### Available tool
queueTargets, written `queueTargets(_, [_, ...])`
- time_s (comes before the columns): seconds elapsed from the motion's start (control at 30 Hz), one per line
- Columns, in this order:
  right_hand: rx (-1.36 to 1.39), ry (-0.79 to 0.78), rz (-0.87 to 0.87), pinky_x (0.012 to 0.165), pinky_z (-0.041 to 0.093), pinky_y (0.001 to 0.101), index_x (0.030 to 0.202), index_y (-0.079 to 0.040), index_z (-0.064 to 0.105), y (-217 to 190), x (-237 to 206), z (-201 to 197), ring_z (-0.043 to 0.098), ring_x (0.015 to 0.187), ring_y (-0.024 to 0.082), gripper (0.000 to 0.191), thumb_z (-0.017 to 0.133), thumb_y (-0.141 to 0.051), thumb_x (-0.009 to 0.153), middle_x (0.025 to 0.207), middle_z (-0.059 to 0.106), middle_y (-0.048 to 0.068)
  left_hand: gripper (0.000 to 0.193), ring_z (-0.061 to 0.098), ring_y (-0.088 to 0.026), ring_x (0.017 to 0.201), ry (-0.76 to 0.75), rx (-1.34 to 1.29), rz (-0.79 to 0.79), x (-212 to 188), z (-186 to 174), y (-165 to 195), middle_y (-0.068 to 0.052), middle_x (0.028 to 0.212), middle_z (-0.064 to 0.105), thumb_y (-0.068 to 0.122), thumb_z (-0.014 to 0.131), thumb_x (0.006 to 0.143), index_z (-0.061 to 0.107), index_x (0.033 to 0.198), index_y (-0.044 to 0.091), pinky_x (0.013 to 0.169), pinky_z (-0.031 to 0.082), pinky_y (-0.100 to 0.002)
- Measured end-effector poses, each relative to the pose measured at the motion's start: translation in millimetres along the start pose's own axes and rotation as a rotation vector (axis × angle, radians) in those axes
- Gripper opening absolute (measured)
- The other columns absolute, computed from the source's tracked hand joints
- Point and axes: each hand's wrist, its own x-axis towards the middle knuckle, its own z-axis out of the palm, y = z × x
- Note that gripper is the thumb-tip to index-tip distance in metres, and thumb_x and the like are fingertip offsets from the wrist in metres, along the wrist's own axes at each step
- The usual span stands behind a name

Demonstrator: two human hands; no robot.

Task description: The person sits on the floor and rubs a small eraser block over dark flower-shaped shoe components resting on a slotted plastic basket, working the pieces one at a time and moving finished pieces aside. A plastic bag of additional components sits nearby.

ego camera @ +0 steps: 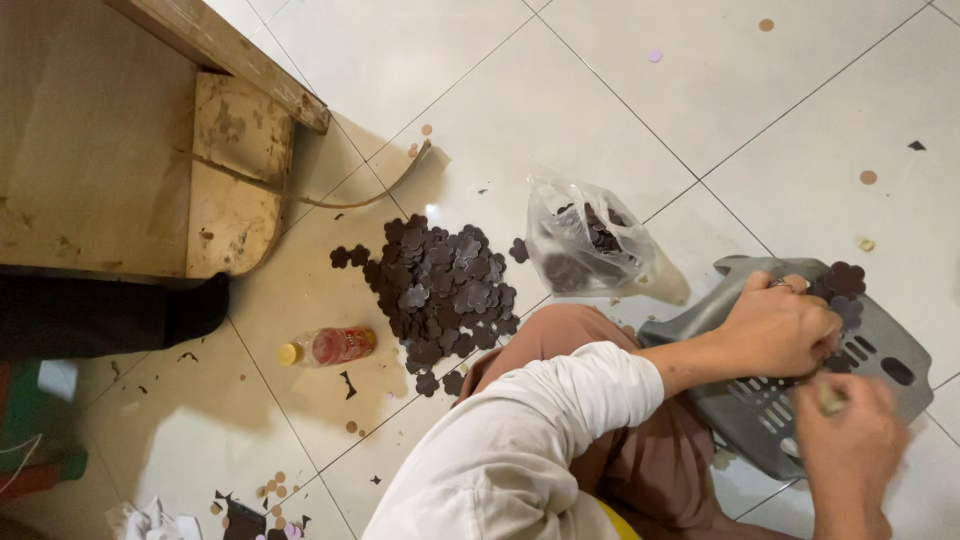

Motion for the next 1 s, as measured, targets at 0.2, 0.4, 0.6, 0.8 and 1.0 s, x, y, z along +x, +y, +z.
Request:
queueTargets(0.2, [0.019,0.154,-0.1,0.094,0.053,0.0385,0.109,0.0,0.068,-5.6,0.9,14.9,0.062,0.101,0.03,0.01,0.071,-0.008,0.104,0.11,0.061,0.016,0.008,0.066,-0.02,0.093,0.036,-0.029,0.019,4.1,5.0,-2.7,0.004,0.078,0.074,0.028,0.073,0.066,0.074,0.071,0.022,0.082,0.038,-0.045])
queueTargets(0.4, [-0.046,0.074,-0.11,0.088,0.053,0.0433,0.109,0.005,0.066,-16.6,8.5,12.2,0.061,0.096,0.036,0.016,0.074,-0.006,0.103,0.104,0.06,0.02,0.008,0.065,-0.023,0.099,0.029,-0.018,0.024,8.9,18.4,-9.6,0.003,0.081,0.073,0.027,0.074,0.065,0.073,0.071,0.021,0.088,0.04,-0.046])
queueTargets(0.6, [-0.014,0.003,-0.082,0.087,0.052,0.0507,0.106,0.008,0.064,-26.6,19.6,9.2,0.062,0.101,0.044,0.02,0.075,-0.001,0.091,0.107,0.059,0.026,0.005,0.062,-0.027,0.097,0.08,-0.09,0.095,26.4,53.4,-28.2,-0.001,0.079,0.07,0.016,0.071,0.063,0.068,0.067,0.016,0.081,0.037,-0.05])
queueTargets(0.8, [0.258,-0.092,0.073,0.081,0.052,0.0475,0.101,-0.002,0.07,-0.9,42.5,-12.5,0.064,0.094,0.039,0.014,0.075,0.001,0.089,0.102,0.062,0.018,0.007,0.063,-0.029,0.091,0.081,-0.172,0.118,39.5,67.4,-34.6,0.0,0.077,0.069,0.012,0.073,0.069,0.067,0.068,0.015,0.078,0.035,-0.048])
queueTargets(1.0, [0.217,0.12,-0.082,0.086,0.052,0.0432,0.105,0.002,0.065,4.9,61.2,1.0,0.065,0.1,0.036,0.014,0.078,0.004,0.101,0.106,0.062,0.017,0.009,0.062,-0.029,0.091,0.064,-0.132,0.134,42.4,71.2,-38.7,-0.002,0.076,0.068,0.01,0.072,0.068,0.067,0.067,0.015,0.078,0.034,-0.047])
